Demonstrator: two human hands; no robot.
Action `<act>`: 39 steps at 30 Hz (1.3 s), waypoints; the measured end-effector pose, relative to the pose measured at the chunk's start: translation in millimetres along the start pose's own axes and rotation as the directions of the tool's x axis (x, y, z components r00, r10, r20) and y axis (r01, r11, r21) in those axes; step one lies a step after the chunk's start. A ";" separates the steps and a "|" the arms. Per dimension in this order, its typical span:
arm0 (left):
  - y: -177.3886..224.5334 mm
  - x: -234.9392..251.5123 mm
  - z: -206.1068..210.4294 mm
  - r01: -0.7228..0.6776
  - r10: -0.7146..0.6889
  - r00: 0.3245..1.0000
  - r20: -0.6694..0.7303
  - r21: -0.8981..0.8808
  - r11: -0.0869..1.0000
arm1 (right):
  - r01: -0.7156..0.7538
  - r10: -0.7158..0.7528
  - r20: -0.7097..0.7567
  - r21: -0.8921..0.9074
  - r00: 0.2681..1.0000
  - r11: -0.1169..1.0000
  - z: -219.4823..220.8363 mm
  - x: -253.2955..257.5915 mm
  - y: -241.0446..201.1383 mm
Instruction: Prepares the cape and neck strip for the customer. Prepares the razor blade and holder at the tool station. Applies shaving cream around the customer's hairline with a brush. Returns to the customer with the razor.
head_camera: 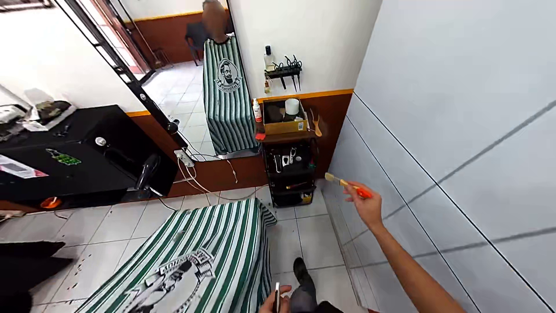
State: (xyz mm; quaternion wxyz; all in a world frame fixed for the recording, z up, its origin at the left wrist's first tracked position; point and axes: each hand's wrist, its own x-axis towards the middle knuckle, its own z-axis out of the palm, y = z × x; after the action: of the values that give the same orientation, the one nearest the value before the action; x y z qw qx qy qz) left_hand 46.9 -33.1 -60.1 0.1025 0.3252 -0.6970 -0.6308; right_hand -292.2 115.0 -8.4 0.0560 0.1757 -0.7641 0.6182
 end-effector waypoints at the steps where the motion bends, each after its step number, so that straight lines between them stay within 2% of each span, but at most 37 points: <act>1: 4.6 22.3 1.3 -0.008 0.008 1.000 -0.029 0.007 1.000 | 0.000 0.001 -0.005 0.017 1.000 1.000 10.1 32.8 -2.6; 4: 26.0 84.6 4.5 -0.049 0.054 0.990 -0.131 0.039 0.998 | 0.021 -0.024 0.033 0.084 0.999 0.996 45.3 134.6 -12.4; 8: 59.8 132.6 12.7 -0.009 0.031 0.965 -0.262 0.087 0.996 | -0.014 -0.001 0.096 0.157 0.995 0.987 99.5 268.6 -13.7; 10: 73.0 148.3 18.2 0.015 -0.003 0.952 -0.305 0.038 0.999 | -0.049 0.035 0.114 0.127 0.993 0.991 130.0 331.3 -1.1; 13: 79.2 170.4 29.8 -0.040 -0.003 0.931 -0.365 -0.108 0.993 | -0.114 0.105 0.132 0.057 0.986 0.992 175.9 407.8 31.7; 17: 96.9 194.1 45.1 -0.042 -0.098 0.878 -0.469 -0.279 0.959 | -0.202 0.192 0.163 0.048 0.968 0.978 221.9 470.9 74.0; 20: 110.8 220.2 57.7 -0.058 -0.165 0.811 -0.561 -0.357 0.932 | -0.268 0.263 0.190 0.005 0.946 0.963 229.3 488.0 86.9; 22: 124.5 239.8 64.1 -0.080 -0.165 0.757 -0.632 -0.340 0.937 | -0.227 0.236 0.197 -0.069 0.951 0.971 211.5 477.7 80.6; 23: 134.2 248.0 65.5 -0.093 -0.155 0.726 -0.670 -0.318 0.944 | -0.159 0.180 0.191 -0.122 0.965 0.980 198.5 463.7 74.1; 25: 154.9 259.2 63.2 -0.131 -0.119 0.660 -0.742 -0.270 0.954 | 0.062 -0.028 0.198 -0.166 0.980 0.984 178.9 420.4 58.4; 27: 175.7 268.1 58.9 -0.181 -0.091 0.591 -0.801 -0.242 0.953 | 0.221 -0.215 0.267 0.007 0.940 0.975 186.7 374.0 47.9; 28: 184.2 269.1 57.3 -0.216 -0.080 0.563 -0.823 -0.240 0.946 | 0.216 -0.248 0.380 0.124 0.891 0.968 195.6 342.8 37.0; 29: 191.2 269.0 55.8 -0.259 -0.067 0.538 -0.840 -0.241 0.935 | 0.170 -0.266 0.543 0.221 0.797 0.960 202.6 308.4 23.8; 30: 197.1 267.5 54.7 -0.307 -0.050 0.517 -0.855 -0.240 0.921 | 0.103 -0.290 0.705 0.296 0.647 0.950 208.3 274.8 10.7; 31: 201.4 264.9 54.4 -0.353 -0.032 0.496 -0.868 -0.235 0.906 | 0.035 -0.327 0.825 0.351 0.460 0.936 213.0 245.0 -0.4; 33: 205.4 254.9 56.8 -0.417 -0.014 0.437 -0.899 -0.216 0.883 | -0.097 -0.397 0.912 0.407 0.102 0.908 218.4 198.9 -20.4; 34: 205.9 247.6 58.9 -0.435 -0.018 0.398 -0.917 -0.206 0.877 | -0.176 -0.418 0.908 0.408 -0.023 0.896 218.6 181.9 -29.0; 36: 203.8 228.9 64.2 -0.453 -0.032 0.313 -0.949 -0.178 0.874 | -0.324 -0.436 0.886 0.370 -0.159 0.871 215.9 156.6 -43.0; 39: 193.2 191.4 74.2 -0.422 -0.021 0.208 -0.978 -0.110 0.900 | -0.399 -0.447 0.871 0.343 -0.205 0.850 210.6 126.9 -56.1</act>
State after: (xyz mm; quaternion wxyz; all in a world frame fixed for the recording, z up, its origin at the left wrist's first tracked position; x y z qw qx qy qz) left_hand -203.6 -85.8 57.9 0.6485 0.5229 -0.3933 -0.3891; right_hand -363.8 -123.1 33.6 -0.5959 0.6108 -0.3055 0.4224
